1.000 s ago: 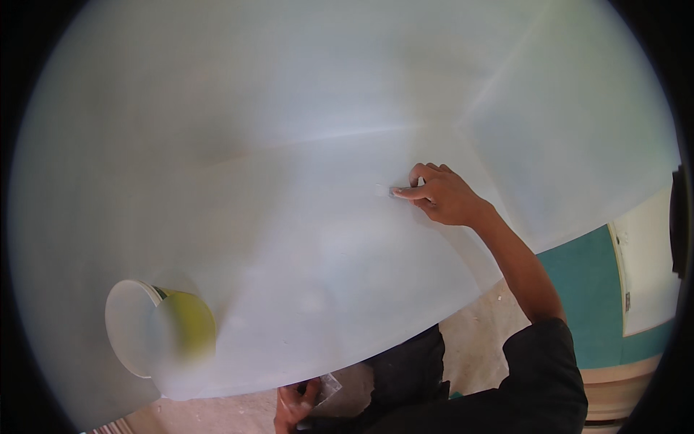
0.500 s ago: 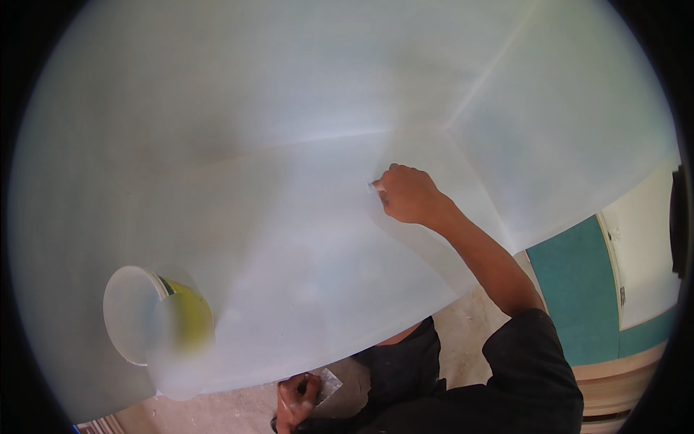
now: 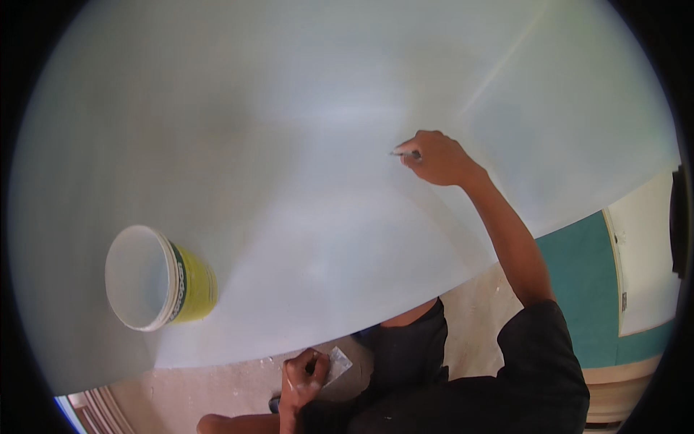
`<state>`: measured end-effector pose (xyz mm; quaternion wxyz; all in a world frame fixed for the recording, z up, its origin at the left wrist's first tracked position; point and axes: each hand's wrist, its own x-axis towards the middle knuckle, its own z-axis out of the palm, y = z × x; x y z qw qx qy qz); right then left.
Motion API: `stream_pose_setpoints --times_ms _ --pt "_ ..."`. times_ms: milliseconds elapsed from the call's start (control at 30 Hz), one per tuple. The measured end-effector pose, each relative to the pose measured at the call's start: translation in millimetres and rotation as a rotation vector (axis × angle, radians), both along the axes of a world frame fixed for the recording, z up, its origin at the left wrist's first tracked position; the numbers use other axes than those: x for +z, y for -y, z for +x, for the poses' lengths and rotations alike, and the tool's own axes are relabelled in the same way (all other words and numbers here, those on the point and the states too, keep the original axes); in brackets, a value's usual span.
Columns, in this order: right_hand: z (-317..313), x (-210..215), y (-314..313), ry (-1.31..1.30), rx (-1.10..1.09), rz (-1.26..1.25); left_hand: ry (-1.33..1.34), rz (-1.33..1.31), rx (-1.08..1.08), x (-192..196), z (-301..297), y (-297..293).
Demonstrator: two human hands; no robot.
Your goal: The person applies white putty to the interior joints and exterior edges of a large wooden cabinet using two small putty knives, scooping material from a plastic tub and a small plastic bag.
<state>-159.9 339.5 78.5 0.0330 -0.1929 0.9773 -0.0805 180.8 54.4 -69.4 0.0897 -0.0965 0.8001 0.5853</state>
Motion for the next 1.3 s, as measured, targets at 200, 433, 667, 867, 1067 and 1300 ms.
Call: stream_pose_setpoints --times_ms 200,433,667,867,1067,1300 --pt "50 15 15 0.136 0.128 -0.457 0.043 -0.144 0.118 -1 8 -5" --pt "132 -3 -1 0.229 -0.023 -0.915 -0.016 -0.284 0.161 -5 14 -7" --pt "166 -22 53 0.305 -0.091 -1.185 -0.015 -0.322 0.166 -7 17 -8" --pt "137 -48 64 0.059 -0.077 -1.133 -0.028 -0.319 0.144 -11 18 -7" --pt "166 -27 103 0.309 -0.078 -0.754 0.005 -0.336 0.153 -8 17 -7" --pt "272 -63 147 0.712 0.683 -0.726 0.153 -0.332 0.087 -2 12 -12"
